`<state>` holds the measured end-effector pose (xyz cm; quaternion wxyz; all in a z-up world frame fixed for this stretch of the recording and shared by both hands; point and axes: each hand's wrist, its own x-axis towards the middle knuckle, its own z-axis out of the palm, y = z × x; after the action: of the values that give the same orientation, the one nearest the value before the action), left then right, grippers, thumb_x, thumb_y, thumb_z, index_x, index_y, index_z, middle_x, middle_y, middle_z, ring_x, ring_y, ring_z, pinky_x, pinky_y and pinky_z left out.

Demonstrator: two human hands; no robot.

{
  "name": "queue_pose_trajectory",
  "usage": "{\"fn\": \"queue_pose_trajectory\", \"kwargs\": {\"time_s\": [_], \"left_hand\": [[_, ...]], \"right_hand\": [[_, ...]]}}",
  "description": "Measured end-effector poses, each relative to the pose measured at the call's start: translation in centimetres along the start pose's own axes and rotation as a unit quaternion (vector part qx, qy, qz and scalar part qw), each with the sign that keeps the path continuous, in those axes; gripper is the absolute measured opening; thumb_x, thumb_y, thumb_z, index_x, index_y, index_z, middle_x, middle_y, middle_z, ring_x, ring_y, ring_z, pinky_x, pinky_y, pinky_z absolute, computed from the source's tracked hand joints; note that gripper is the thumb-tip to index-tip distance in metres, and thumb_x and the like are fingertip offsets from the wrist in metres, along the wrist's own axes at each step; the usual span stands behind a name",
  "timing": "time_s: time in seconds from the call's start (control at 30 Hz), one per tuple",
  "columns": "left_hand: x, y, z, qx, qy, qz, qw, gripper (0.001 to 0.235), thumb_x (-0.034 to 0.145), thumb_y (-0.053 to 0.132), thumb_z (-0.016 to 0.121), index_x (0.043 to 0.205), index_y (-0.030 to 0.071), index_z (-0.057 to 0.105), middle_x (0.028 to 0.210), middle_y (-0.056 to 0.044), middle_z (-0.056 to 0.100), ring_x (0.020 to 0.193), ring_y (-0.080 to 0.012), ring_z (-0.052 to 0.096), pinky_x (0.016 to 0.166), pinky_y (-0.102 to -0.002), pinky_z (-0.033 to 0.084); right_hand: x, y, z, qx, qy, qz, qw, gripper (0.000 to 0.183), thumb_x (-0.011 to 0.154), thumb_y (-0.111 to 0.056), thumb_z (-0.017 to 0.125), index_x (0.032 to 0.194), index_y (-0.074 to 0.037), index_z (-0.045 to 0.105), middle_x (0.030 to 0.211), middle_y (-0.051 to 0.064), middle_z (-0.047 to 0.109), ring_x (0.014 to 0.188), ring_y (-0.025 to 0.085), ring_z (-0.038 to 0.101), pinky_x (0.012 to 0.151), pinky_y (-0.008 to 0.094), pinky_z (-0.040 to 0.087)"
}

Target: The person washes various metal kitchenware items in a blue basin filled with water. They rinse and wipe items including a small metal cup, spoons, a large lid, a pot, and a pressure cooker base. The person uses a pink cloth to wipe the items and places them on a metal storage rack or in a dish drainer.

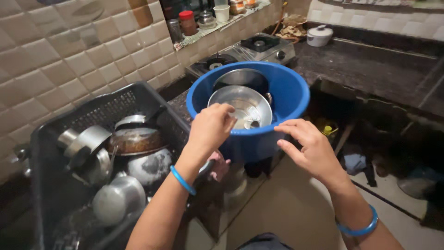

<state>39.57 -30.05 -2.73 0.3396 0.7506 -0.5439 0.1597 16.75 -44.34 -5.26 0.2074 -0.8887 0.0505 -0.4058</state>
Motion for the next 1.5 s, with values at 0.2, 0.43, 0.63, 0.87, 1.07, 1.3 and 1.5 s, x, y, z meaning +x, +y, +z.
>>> {"fn": "queue_pose_trajectory", "kwargs": {"time_s": [0.2,0.43,0.63,0.87,1.07,1.3,1.5], "left_hand": [[7.5,-5.7,6.1,0.074,-0.094,-0.020,0.993,0.031,0.081,0.029,0.078,0.107,0.011,0.076,0.096,-0.018,0.074,0.093,-0.0376,0.070,0.081,-0.049,0.056],[18.5,-12.5,13.5,0.197,-0.240,-0.176,0.934,0.035,0.082,0.031,0.079,0.109,0.008,0.077,0.112,-0.019,0.074,0.106,-0.0371,0.072,0.090,-0.047,0.058],[21.4,-19.0,21.4,0.199,-0.312,-0.266,0.890,0.043,0.077,0.031,0.082,0.115,0.011,0.077,0.124,-0.016,0.071,0.117,-0.0337,0.068,0.098,-0.045,0.055],[19.9,-24.7,28.8,0.235,-0.327,-0.311,0.861,0.034,0.086,0.025,0.072,0.117,0.013,0.076,0.125,-0.014,0.070,0.116,-0.0320,0.068,0.094,-0.045,0.056],[18.7,-27.0,32.4,0.274,-0.303,-0.269,0.872,0.027,0.097,0.018,0.057,0.110,0.012,0.079,0.116,-0.016,0.075,0.109,-0.0330,0.074,0.088,-0.045,0.059],[17.7,-27.6,33.7,0.260,-0.270,-0.310,0.874,0.030,0.097,0.020,0.052,0.118,0.010,0.071,0.126,-0.018,0.066,0.118,-0.0370,0.064,0.090,-0.052,0.055],[16.8,-30.4,34.0,0.266,-0.223,-0.262,0.901,0.025,0.096,0.019,0.056,0.113,0.008,0.071,0.116,-0.020,0.070,0.109,-0.0385,0.068,0.087,-0.053,0.057]], "right_hand": [[7.2,8.3,2.5,-0.012,-0.031,-0.043,0.999,0.028,0.085,-0.016,0.075,0.112,-0.008,0.072,0.114,0.010,0.070,0.105,0.031,0.065,0.091,0.040,0.052],[19.6,20.6,6.4,-0.058,-0.078,-0.147,0.984,0.033,0.085,-0.020,0.076,0.115,-0.009,0.070,0.116,0.012,0.067,0.110,0.035,0.061,0.095,0.045,0.050],[27.3,30.0,14.0,-0.182,-0.215,-0.095,0.955,0.046,0.081,-0.031,0.077,0.124,-0.015,0.070,0.116,0.012,0.067,0.112,0.035,0.061,0.095,0.046,0.051],[30.5,35.2,21.9,-0.137,-0.290,-0.079,0.944,0.054,0.078,-0.034,0.079,0.129,-0.019,0.066,0.120,0.011,0.067,0.115,0.034,0.061,0.095,0.047,0.052],[30.5,37.1,23.7,-0.118,-0.339,-0.037,0.933,0.053,0.083,-0.031,0.073,0.133,-0.020,0.062,0.116,0.014,0.070,0.110,0.035,0.065,0.092,0.049,0.054],[30.4,36.3,23.7,-0.112,-0.323,-0.022,0.939,0.046,0.084,-0.021,0.066,0.130,-0.021,0.065,0.113,0.013,0.071,0.105,0.037,0.067,0.085,0.052,0.055],[30.1,37.8,24.2,-0.090,-0.281,-0.001,0.956,0.037,0.085,-0.011,0.060,0.119,-0.020,0.072,0.104,0.013,0.075,0.096,0.038,0.070,0.080,0.053,0.056]]}}
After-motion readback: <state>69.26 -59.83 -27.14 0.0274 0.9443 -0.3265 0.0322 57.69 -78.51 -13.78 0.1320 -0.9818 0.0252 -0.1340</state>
